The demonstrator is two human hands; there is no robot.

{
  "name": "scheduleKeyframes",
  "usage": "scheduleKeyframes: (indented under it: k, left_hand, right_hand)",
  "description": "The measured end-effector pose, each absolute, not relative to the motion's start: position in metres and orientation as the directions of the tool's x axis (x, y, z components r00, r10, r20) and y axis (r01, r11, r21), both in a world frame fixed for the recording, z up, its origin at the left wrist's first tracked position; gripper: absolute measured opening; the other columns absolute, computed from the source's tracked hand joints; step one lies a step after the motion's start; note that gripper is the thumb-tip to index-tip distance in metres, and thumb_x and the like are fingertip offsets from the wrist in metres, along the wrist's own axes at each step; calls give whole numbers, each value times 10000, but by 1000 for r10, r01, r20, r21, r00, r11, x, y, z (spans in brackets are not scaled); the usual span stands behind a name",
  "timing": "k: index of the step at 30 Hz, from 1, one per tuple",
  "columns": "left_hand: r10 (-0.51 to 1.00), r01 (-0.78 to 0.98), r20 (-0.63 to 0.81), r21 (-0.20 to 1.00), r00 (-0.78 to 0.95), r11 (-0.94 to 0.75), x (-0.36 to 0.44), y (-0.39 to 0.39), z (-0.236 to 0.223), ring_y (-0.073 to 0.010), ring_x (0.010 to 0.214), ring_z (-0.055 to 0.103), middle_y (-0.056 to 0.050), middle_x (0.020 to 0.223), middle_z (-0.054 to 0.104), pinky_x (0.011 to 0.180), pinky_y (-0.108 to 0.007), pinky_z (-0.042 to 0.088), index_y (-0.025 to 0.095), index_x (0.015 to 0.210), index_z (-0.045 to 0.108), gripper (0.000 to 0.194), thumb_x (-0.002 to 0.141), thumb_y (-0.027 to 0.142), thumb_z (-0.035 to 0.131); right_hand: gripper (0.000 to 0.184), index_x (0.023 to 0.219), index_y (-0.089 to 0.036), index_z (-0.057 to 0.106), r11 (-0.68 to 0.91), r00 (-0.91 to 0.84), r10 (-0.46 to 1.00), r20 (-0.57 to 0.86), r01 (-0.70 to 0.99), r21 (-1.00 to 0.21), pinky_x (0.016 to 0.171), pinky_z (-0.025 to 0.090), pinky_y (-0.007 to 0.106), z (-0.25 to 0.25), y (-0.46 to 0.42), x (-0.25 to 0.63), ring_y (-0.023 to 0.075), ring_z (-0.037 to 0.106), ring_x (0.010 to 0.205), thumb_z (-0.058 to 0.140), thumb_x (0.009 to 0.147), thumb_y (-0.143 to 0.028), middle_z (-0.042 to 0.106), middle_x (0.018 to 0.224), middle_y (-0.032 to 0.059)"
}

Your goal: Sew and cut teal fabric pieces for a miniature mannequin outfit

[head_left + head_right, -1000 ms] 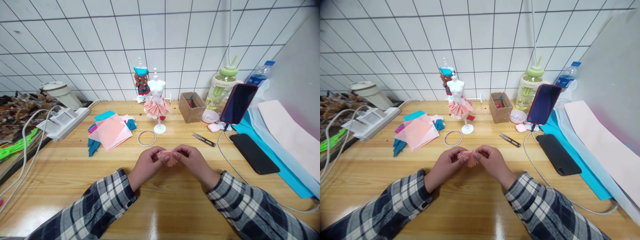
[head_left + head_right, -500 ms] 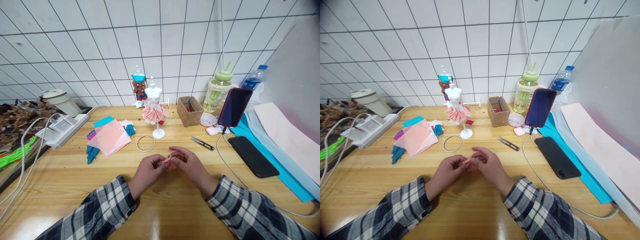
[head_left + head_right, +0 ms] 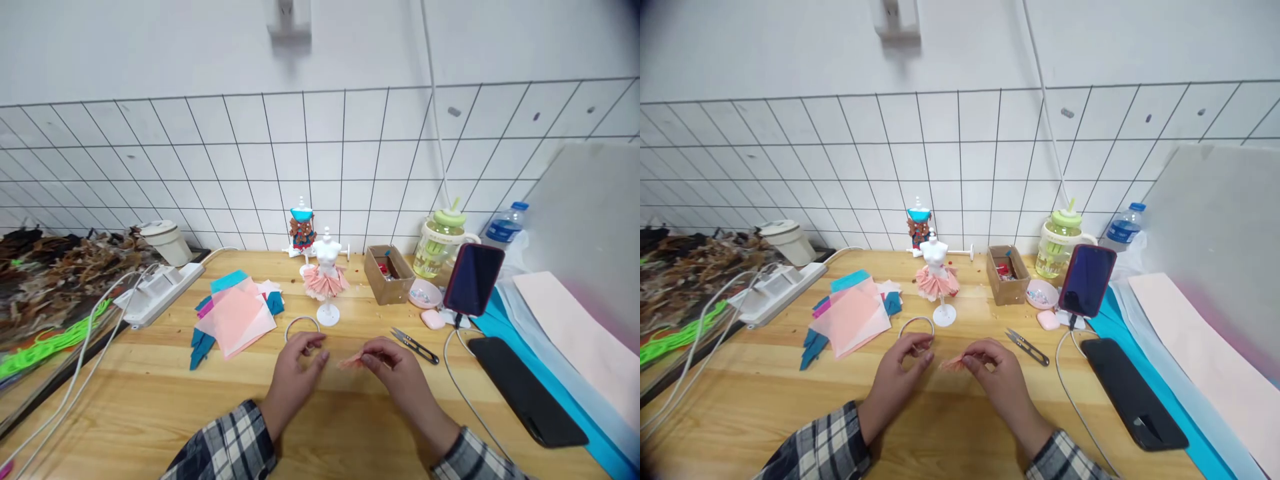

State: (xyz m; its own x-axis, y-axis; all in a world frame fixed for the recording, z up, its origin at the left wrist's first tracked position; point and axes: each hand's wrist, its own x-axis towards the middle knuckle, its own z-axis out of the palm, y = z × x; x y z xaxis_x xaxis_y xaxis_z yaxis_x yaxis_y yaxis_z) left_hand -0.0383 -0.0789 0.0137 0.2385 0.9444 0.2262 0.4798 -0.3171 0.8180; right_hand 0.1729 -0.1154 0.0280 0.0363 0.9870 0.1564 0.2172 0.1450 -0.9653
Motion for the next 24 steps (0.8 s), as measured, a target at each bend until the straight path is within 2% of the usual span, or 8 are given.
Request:
scheduleKeyframes:
  k: [3, 6, 9, 11, 13, 16, 19, 24]
  left_hand:
    - [948, 638, 276, 705, 155, -310, -35, -39, 15, -242, 1078, 574, -120, 1155, 630, 887, -374, 454, 152, 1202, 556, 431, 813, 330, 609]
    - [956, 768, 242, 576, 167, -280, -20, -5, 13, -291, 1038, 591, -148, 1053, 661, 877, -413, 446, 115, 1090, 616, 411, 789, 394, 633]
    - [932, 784, 239, 506, 272, -359, -7, 14, 11, -277, 1045, 592, -132, 1109, 661, 890, -396, 433, 167, 1163, 600, 388, 836, 375, 588]
    - [901, 762, 267, 481, 344, -433, -4, 19, 11, -262, 1111, 563, -119, 1222, 621, 916, -375, 418, 205, 1263, 533, 413, 866, 319, 552]
    - [876, 750, 278, 454, 393, -480, -4, 21, 12, -252, 1140, 546, -117, 1247, 607, 914, -360, 412, 204, 1280, 511, 384, 904, 282, 485]
    - [870, 783, 212, 380, 445, -493, -5, 19, 13, -256, 976, 609, -120, 992, 687, 808, -351, 420, 167, 1033, 634, 302, 949, 314, 384]
    - [882, 823, 126, 320, 454, -469, -5, 16, 12, -240, 744, 609, -97, 741, 661, 665, -333, 385, 160, 756, 616, 414, 959, 391, 338]
    - [879, 817, 139, 328, 456, -475, -3, 12, 12, -216, 718, 584, -81, 769, 649, 638, -318, 350, 167, 763, 559, 369, 966, 374, 331]
  right_hand:
    - [200, 769, -205, 694, 283, -21, 957, 291, 308, -908, 750, 503, 321, 64, -89, 182, 198, 632, 827, 649, 798, -398, 688, 841, 61]
    - [147, 793, -220, 698, 419, -93, 906, 413, 327, -847, 798, 492, 329, 99, -59, 181, 185, 628, 842, 651, 810, -358, 690, 850, 50]
    - [107, 808, -225, 699, 482, -48, 867, 495, 328, -812, 800, 491, 337, 114, -33, 175, 184, 627, 844, 645, 815, -317, 699, 851, 43]
    - [100, 812, -227, 701, 475, -27, 868, 496, 336, -813, 773, 496, 336, 114, -20, 171, 183, 630, 819, 644, 814, -309, 705, 840, 37]
    - [96, 814, -228, 706, 451, -33, 882, 469, 345, -823, 750, 499, 326, 111, -12, 170, 179, 633, 798, 648, 811, -304, 712, 832, 31]
    - [88, 807, -224, 710, 389, -9, 911, 413, 356, -850, 724, 500, 305, 106, -6, 169, 171, 634, 772, 656, 803, -294, 716, 819, 23]
    - [89, 803, -217, 710, 350, 17, 922, 387, 392, -851, 702, 497, 292, 102, -3, 170, 167, 631, 750, 659, 800, -290, 715, 805, 21]
    - [111, 826, -225, 717, 305, 41, 934, 355, 423, -853, 703, 495, 297, 102, 0, 174, 181, 636, 790, 657, 804, -315, 722, 839, 23]
